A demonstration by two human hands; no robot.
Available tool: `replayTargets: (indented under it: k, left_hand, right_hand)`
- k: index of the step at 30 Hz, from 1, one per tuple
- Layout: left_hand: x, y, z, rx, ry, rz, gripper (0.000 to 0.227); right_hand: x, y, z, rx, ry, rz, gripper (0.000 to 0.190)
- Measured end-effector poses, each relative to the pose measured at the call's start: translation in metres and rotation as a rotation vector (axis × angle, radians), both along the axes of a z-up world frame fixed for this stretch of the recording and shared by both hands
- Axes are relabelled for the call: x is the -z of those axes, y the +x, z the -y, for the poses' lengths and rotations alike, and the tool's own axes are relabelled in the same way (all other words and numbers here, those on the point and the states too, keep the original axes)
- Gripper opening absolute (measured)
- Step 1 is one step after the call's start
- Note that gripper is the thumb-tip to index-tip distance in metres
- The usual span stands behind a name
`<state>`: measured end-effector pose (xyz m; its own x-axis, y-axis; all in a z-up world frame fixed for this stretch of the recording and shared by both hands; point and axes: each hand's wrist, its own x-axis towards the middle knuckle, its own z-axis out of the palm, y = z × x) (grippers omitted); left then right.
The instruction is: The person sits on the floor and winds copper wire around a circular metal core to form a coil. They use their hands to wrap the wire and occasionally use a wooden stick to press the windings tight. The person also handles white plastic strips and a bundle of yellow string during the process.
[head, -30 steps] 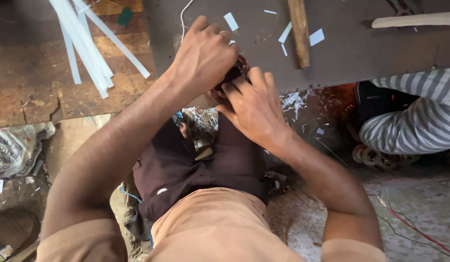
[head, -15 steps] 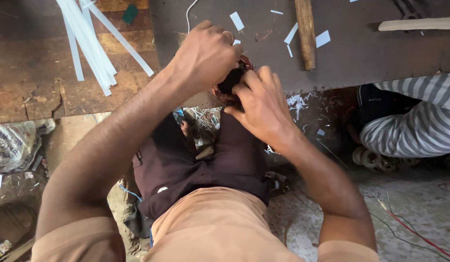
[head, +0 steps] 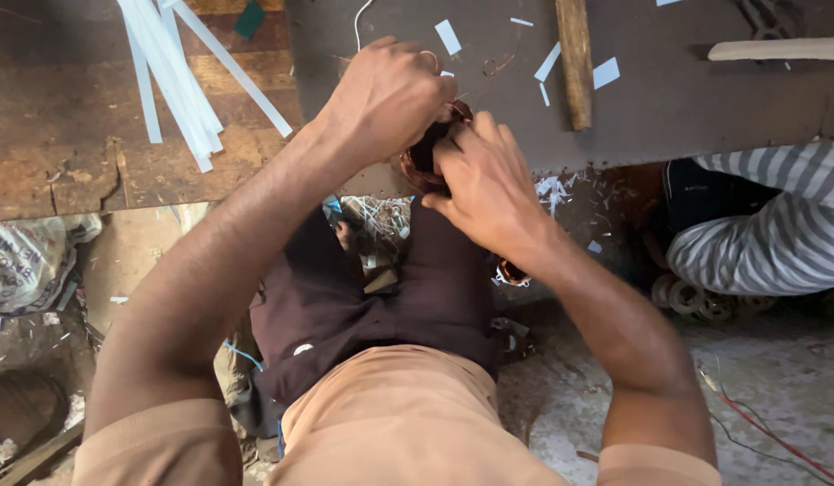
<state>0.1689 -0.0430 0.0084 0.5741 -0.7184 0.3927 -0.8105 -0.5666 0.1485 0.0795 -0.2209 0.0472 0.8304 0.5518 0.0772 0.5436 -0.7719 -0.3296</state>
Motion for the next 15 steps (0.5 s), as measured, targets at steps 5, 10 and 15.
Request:
replayTargets:
  k: [5, 10, 15]
  left_hand:
    - [0.001, 0.001, -0.001, -0.004, 0.005, 0.024, 0.021]
    - [-0.001, -0.003, -0.002, -0.029, -0.015, -0.009, 0.023]
    - [-0.001, -0.004, 0.000, -0.053, -0.008, -0.011, 0.015]
  right_hand:
    - [0.005, -0.016, 0.000, 0.017, 0.067, 0.105, 0.039]
    - [0.015, -0.028, 0.002, 0.054, 0.136, 0.190, 0.035]
    - [0.022, -0.052, -0.003, 0.157, 0.115, 0.330, 0.038]
